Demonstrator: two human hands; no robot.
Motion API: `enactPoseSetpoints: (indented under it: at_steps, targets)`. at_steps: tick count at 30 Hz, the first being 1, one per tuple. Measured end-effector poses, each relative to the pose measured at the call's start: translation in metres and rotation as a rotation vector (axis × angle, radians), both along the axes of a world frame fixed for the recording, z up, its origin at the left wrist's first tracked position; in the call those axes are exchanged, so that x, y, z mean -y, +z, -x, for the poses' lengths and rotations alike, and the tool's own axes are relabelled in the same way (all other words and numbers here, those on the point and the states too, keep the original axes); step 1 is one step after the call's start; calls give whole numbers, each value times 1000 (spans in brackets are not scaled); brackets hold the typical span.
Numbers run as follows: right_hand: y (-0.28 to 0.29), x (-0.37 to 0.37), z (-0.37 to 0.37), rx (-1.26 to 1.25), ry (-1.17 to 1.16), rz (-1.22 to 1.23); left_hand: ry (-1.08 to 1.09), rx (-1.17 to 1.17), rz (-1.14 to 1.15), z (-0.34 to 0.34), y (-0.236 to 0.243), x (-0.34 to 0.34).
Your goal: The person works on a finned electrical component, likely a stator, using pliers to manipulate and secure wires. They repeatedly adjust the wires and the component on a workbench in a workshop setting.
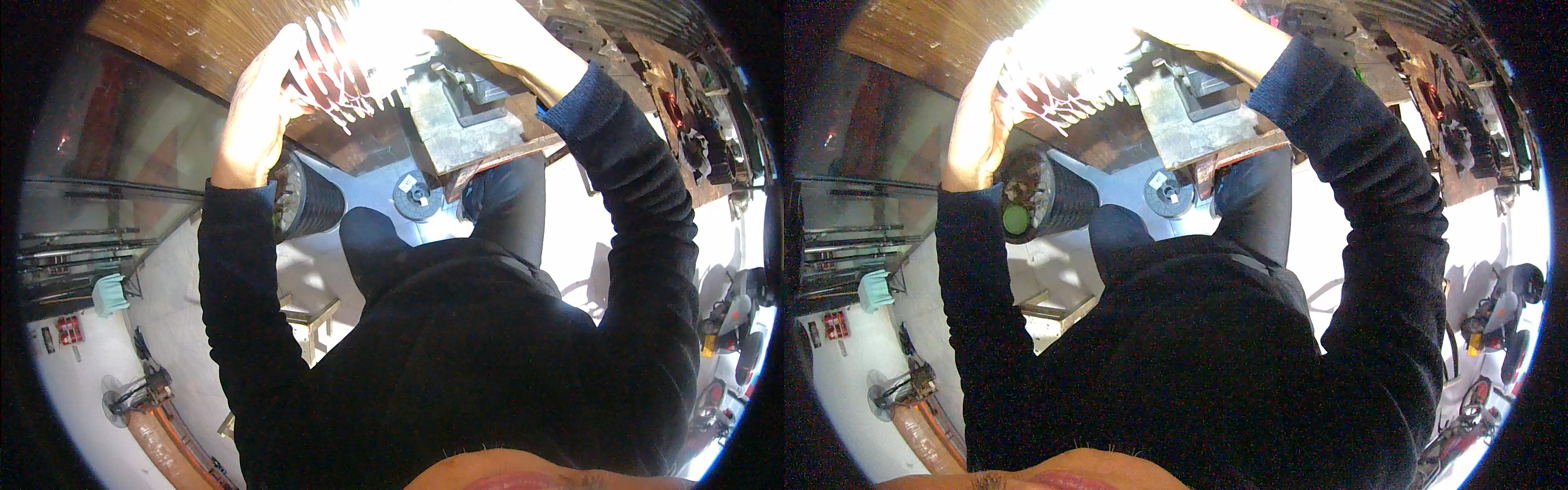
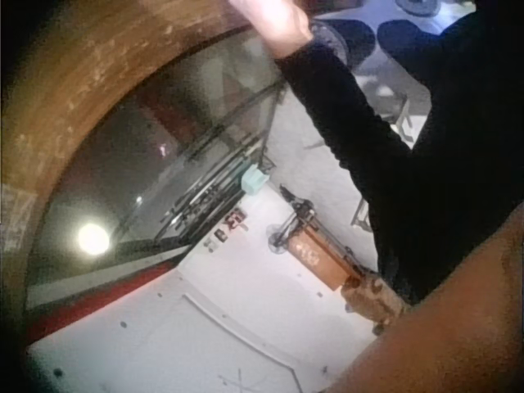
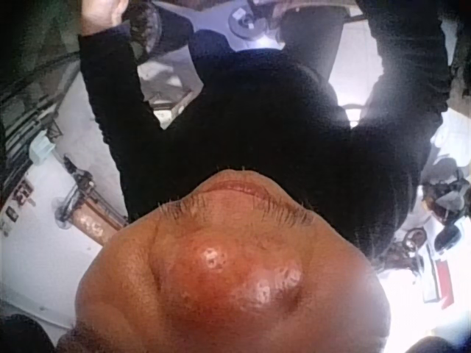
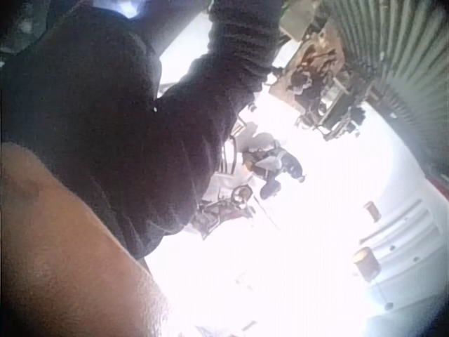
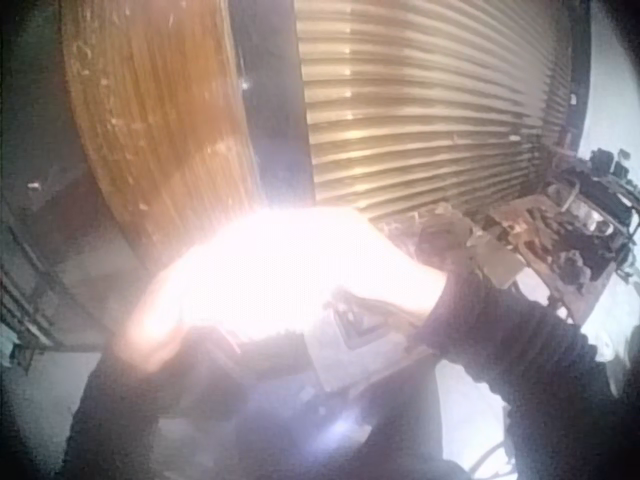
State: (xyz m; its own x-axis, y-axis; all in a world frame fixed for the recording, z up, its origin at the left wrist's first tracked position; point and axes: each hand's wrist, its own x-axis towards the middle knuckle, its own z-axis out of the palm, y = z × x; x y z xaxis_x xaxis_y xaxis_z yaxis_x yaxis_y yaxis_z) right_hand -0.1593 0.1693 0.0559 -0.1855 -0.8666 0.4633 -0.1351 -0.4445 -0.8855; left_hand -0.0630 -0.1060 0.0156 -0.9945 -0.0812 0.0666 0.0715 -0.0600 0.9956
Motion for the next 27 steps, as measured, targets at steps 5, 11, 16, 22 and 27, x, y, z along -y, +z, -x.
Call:
enactPoseSetpoints:
  at_steps: [5, 11, 16, 22, 27]
  targets:
    - [5, 2, -10, 20, -26, 20, 22, -4, 9, 1, 2, -3]
    - [10, -2, -23, -10, -65, 90, 57, -13, -8, 1, -4, -2]
    - [7, 4, -14, -32, -103, 50, 34, -19, -24, 3, -7, 5]
    - [7, 11, -9, -56, -174, 11, -10, -20, -59, 6, -7, 9]
    - [-7, 10, -16, 21, -285, 83, 13, -5, -47, 4, -6, 9]
